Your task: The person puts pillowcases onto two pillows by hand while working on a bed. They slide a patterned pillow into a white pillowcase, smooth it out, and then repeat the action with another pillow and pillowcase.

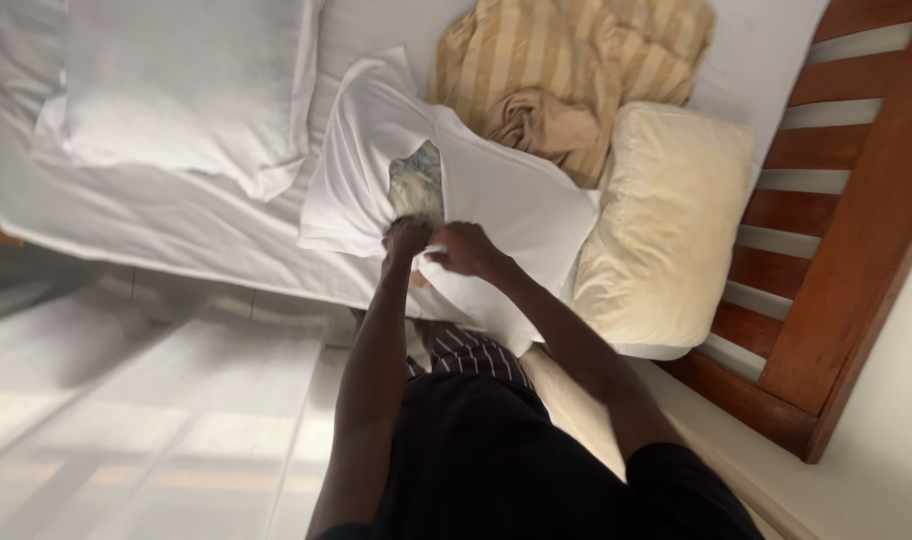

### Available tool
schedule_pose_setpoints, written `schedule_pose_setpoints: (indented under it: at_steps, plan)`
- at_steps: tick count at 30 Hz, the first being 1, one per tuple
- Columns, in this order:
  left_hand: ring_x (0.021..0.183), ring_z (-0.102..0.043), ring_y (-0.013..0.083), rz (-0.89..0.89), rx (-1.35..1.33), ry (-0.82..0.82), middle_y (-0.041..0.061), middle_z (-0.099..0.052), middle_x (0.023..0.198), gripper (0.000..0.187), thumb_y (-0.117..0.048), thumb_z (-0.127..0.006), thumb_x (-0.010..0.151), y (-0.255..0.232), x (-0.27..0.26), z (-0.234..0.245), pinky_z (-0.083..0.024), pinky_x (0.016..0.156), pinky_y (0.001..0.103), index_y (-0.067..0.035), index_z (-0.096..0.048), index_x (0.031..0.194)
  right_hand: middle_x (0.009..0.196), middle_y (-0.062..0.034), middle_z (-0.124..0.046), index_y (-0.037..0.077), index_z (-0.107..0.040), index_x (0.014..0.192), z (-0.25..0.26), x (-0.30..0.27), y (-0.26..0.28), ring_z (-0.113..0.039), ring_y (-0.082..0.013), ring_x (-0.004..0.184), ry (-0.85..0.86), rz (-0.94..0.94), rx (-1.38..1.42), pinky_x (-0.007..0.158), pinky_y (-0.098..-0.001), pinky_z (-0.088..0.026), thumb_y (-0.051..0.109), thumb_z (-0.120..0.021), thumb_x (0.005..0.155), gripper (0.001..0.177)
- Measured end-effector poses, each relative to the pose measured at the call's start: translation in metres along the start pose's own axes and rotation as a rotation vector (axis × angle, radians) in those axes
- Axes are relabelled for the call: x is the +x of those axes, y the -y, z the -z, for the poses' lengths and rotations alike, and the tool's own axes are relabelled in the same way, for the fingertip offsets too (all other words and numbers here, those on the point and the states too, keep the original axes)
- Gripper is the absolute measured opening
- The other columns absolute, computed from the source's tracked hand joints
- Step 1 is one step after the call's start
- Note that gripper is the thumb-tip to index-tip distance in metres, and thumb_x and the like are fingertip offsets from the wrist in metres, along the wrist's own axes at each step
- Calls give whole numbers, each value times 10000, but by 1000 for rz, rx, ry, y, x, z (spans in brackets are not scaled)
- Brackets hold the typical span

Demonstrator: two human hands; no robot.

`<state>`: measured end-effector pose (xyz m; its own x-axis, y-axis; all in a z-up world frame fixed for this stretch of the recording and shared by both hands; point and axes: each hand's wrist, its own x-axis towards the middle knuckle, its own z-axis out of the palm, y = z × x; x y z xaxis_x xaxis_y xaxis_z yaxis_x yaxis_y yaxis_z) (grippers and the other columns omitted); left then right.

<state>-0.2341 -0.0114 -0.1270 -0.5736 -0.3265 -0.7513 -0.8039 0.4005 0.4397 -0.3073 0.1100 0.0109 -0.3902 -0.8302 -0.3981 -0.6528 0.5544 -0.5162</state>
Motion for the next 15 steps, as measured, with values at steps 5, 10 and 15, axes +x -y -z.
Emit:
schedule_pose_setpoints:
  at_steps: [5, 10, 15]
  plan:
    - [1132, -683, 309, 60, 100, -62, 136, -764, 1107, 523, -535, -527, 1015, 8, -69, 43, -340, 1168, 574, -75, -770, 1062, 1084, -84, -644, 127, -664, 991, 2, -2, -30, -696, -274, 1010, -681, -274, 206, 848, -375, -587, 95, -707, 811, 187]
    - [996, -737, 276, -94, -380, -555, 78, -746, 1066, 179, -217, -649, 974, 40, -132, 73, -576, 964, 416, -118, -748, 1085, 1057, -105, -572, 87, -569, 1210, -7, 21, -26, -615, -248, 846, -997, -544, 531, 780, -341, -527, 199, -756, 973, 322]
    - [939, -666, 389, -357, -61, -842, 209, -670, 1036, 442, -189, -797, 803, 48, -120, 80, -555, 775, 481, -5, -648, 1176, 1014, -54, -664, 158, -671, 1046, -40, 47, -31, -670, -210, 914, -787, -453, 472, 801, -356, -559, 261, -795, 931, 198]
